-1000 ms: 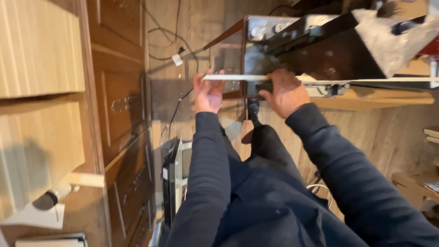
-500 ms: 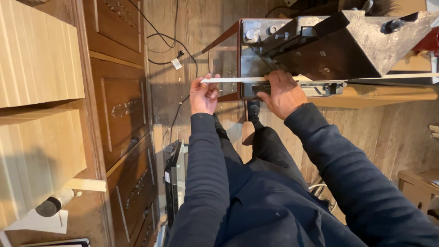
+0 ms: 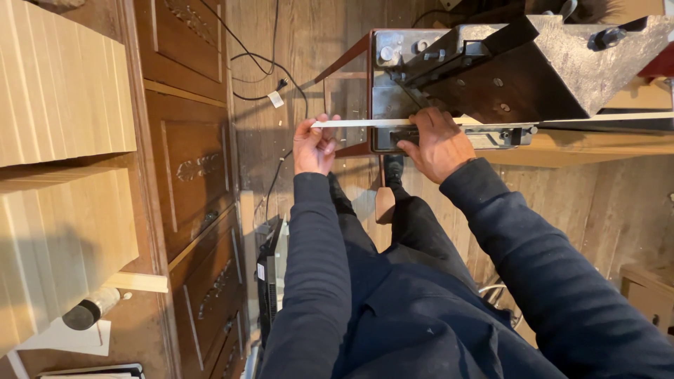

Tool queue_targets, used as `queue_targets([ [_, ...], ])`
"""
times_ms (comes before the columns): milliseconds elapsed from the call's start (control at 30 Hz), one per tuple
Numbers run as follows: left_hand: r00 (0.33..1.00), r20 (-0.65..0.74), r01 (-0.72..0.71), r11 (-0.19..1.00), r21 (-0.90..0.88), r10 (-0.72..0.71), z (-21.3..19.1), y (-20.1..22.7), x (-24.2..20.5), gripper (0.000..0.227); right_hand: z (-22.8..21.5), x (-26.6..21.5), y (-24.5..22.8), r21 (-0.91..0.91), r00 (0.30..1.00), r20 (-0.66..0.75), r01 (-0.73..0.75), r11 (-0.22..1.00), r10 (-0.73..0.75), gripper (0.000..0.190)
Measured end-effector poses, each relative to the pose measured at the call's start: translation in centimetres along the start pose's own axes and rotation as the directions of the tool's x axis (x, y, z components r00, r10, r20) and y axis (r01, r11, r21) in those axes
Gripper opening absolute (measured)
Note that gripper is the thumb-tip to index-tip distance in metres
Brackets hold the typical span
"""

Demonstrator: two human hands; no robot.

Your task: Cutting wooden frame moldings to length using a manual miter trimmer and organizing components for assembly.

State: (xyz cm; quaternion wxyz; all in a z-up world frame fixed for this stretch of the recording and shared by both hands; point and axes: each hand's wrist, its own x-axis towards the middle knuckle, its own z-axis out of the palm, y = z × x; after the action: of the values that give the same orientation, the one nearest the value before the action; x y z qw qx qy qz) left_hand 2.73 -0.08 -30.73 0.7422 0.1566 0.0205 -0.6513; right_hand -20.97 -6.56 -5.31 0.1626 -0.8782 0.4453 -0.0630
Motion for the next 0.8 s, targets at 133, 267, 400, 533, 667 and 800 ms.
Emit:
queue_targets([
  [133,0.999,-0.011,-0.041,0.999,-0.035,0.041,0.9,-0.8,-0.3,0.021,-0.1,-0.1,0.0,-0.016,1.000,-0.006,0.010,1.000,-0.010,0.045],
  [267,0.997,-0.013,-0.072,0.995,-0.071,0.071,0.1,-1.7,-0.1,0.018,-0.2,-0.1,0.0,0.021,1.000,0.011,-0.016,1.000,0.016,0.046],
  [400,0.994,-0.029,-0.106,0.991,-0.082,0.104,0.2,-2.6,0.0,0.021,-0.1,-0.2,0.3,0.042,1.000,-0.001,-0.006,0.999,0.006,0.048],
  [533,0.992,-0.016,-0.126,0.988,-0.093,0.125,0.3,-2.9,0.3,0.018,0.0,-0.2,0.4,0.064,0.999,0.018,-0.043,0.997,0.042,0.049],
  [667,0.990,0.007,-0.141,0.984,-0.109,0.143,0.5,-3.0,0.2,0.015,0.2,-0.4,0.5,0.071,0.999,-0.001,-0.036,0.997,0.036,0.050],
  [800,0.988,-0.001,-0.156,0.984,-0.091,0.157,1.4,-2.9,0.0,0.014,0.1,-0.2,0.4,0.078,0.998,0.013,-0.055,0.995,0.055,0.049],
])
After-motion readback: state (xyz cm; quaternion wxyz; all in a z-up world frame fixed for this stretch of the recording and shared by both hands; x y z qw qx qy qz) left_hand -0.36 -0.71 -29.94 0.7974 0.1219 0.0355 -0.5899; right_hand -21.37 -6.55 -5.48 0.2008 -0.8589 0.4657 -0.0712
